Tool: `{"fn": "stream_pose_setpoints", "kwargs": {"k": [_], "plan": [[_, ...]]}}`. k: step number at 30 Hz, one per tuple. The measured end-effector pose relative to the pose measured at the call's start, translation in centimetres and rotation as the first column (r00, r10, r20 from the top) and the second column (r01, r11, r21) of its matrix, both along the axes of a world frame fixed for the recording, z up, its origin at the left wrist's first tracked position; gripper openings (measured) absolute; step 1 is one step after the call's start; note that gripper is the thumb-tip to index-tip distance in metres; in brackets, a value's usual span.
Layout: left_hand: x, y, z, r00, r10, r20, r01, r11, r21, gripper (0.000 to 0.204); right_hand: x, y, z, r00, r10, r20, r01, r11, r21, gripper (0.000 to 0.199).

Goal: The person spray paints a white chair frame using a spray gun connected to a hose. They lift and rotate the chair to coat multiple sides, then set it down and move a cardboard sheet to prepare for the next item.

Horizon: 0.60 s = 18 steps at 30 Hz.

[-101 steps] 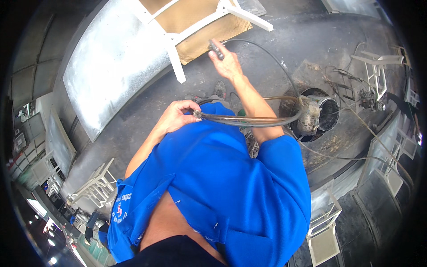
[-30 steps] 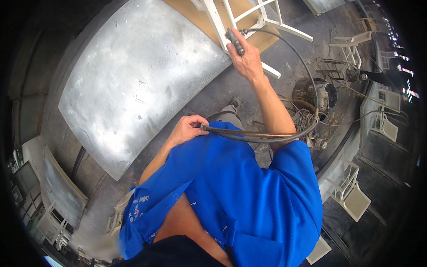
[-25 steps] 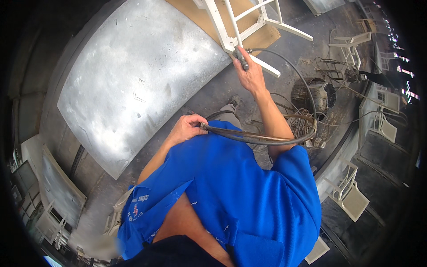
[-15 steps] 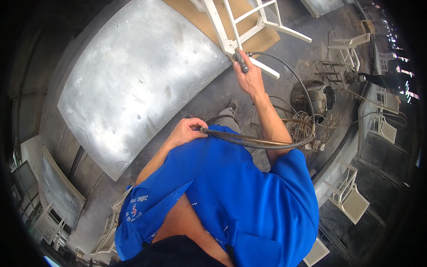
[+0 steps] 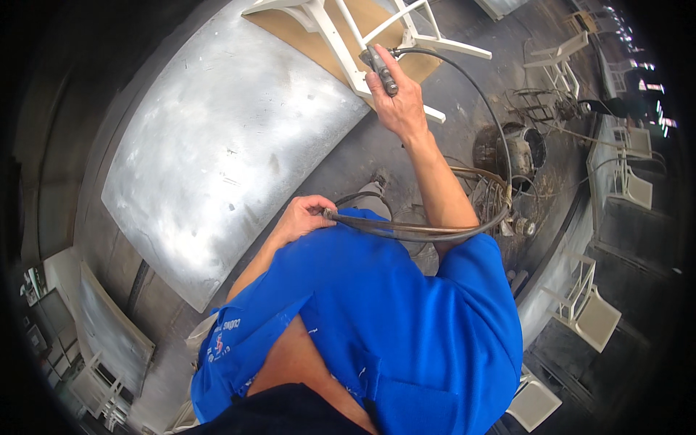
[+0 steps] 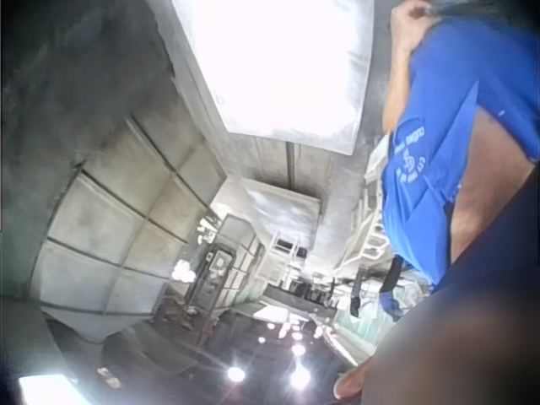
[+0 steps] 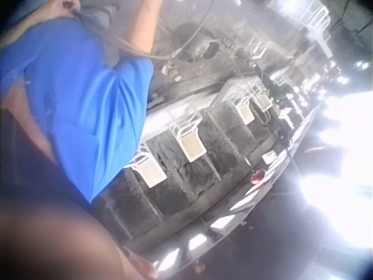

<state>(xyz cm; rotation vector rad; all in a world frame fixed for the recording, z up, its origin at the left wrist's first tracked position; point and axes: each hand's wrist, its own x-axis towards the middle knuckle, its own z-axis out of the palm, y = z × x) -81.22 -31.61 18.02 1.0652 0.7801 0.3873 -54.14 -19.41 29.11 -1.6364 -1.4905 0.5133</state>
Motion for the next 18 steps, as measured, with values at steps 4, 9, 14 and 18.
{"fn": "stream_pose_setpoints", "kwargs": {"k": [4, 9, 14, 18], "plan": [[0.6, 0.5, 0.0, 0.998, -0.055, 0.001, 0.055, 0.998, -0.016, 0.022, 1.1, -1.9, -1.1, 0.996, -0.092, 0.005, 0.092, 0.981, -0.169, 0.053], [0.9, 0.5, 0.0, 0.995, -0.1, 0.01, 0.1, 0.995, -0.027, 0.021, 1.3, -6.2, -2.6, 0.99, -0.141, 0.005, 0.137, 0.951, -0.275, 0.053], [1.1, 0.4, 0.0, 0.992, -0.124, 0.013, 0.124, 0.992, -0.024, 0.021, 1.6, -10.3, -1.5, 0.98, -0.2, -0.002, 0.189, 0.933, -0.307, 0.053], [1.5, 0.6, 0.2, 0.989, -0.148, 0.022, 0.148, 0.989, 0.011, 0.021, 1.9, -11.5, 0.7, 0.979, -0.203, 0.025, 0.201, 0.932, -0.301, 0.053]]}}
